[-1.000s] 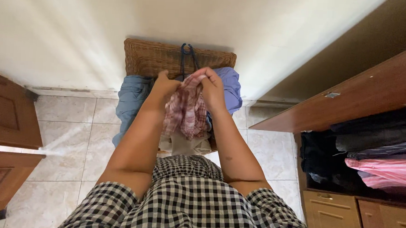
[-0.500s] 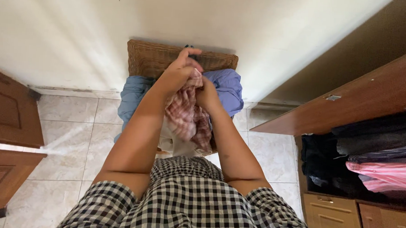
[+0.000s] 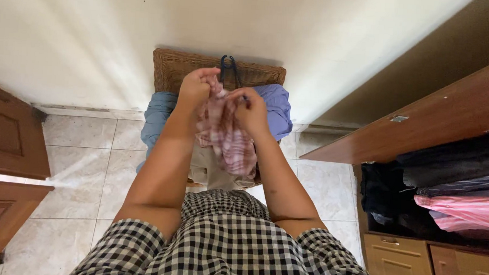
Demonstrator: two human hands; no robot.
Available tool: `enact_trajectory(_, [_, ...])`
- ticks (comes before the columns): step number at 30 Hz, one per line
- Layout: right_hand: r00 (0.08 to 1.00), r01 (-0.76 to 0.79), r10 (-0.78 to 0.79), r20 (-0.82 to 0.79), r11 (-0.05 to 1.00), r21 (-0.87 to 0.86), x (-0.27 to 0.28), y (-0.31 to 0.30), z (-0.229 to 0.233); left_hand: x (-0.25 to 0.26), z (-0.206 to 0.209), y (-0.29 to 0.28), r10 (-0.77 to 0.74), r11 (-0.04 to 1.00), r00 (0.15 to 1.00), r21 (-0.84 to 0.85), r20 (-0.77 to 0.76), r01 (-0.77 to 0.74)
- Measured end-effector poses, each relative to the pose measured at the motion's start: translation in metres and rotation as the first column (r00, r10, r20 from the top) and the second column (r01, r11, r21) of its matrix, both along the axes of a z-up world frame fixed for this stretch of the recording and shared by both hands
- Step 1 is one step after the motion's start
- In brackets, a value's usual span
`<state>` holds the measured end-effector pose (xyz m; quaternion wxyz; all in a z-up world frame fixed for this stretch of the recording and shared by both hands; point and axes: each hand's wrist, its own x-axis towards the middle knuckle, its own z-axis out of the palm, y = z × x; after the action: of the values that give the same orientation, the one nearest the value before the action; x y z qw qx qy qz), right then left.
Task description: Hanging shirts on hangers and placing them in a wardrobe.
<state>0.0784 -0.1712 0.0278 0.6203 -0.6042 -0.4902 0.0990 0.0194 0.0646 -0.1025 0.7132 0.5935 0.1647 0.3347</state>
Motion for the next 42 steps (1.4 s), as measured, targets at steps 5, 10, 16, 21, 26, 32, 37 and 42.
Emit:
enact_trajectory(5, [0.900,0.021,-0.099,-0.425,0.983,-0.183,0.025,0.018,-0.052,0.005,0.030,-0.027,0.098,0.994,0.958,-0.018,-0.268,-0.107])
enact_trajectory(10, [0.831,0.032,-0.027,-0.556,1.000,0.000,0.020,0.030,-0.049,-0.005,0.036,-0.052,0.021,0.982,0.493,0.112,-0.870,0.155])
enact_trajectory(16, [0.862,0.058,-0.105,-0.497,0.992,-0.109,0.020,0.026,-0.066,-0.006,0.006,-0.060,0.010,0.999,0.839,-0.031,-0.544,-0.031])
enact_trajectory(21, [0.861,0.039,-0.097,-0.499,0.991,-0.125,0.023,0.033,-0.123,-0.030,-0.016,-0.063,0.077,0.997,0.831,0.047,-0.552,-0.061])
enact_trajectory(26, [0.832,0.102,-0.195,-0.520,0.974,-0.203,0.025,0.053,-0.189,-0.036,-0.073,-0.047,0.164,0.980,0.814,0.188,-0.557,-0.069])
enact_trajectory(32, [0.782,0.185,-0.298,-0.547,0.950,-0.253,0.041,0.079,-0.279,-0.028,-0.121,-0.031,0.182,0.961,0.836,0.274,-0.517,-0.040])
enact_trajectory(37, [0.605,-0.031,-0.114,-0.788,0.986,-0.167,0.040,0.098,-0.321,-0.015,-0.197,-0.012,0.099,0.962,0.910,0.271,-0.403,0.015])
enact_trajectory(42, [0.935,0.036,-0.176,-0.307,0.911,-0.411,0.066,0.127,-0.421,0.007,-0.242,0.007,-0.008,1.000,0.865,-0.014,-0.501,0.001])
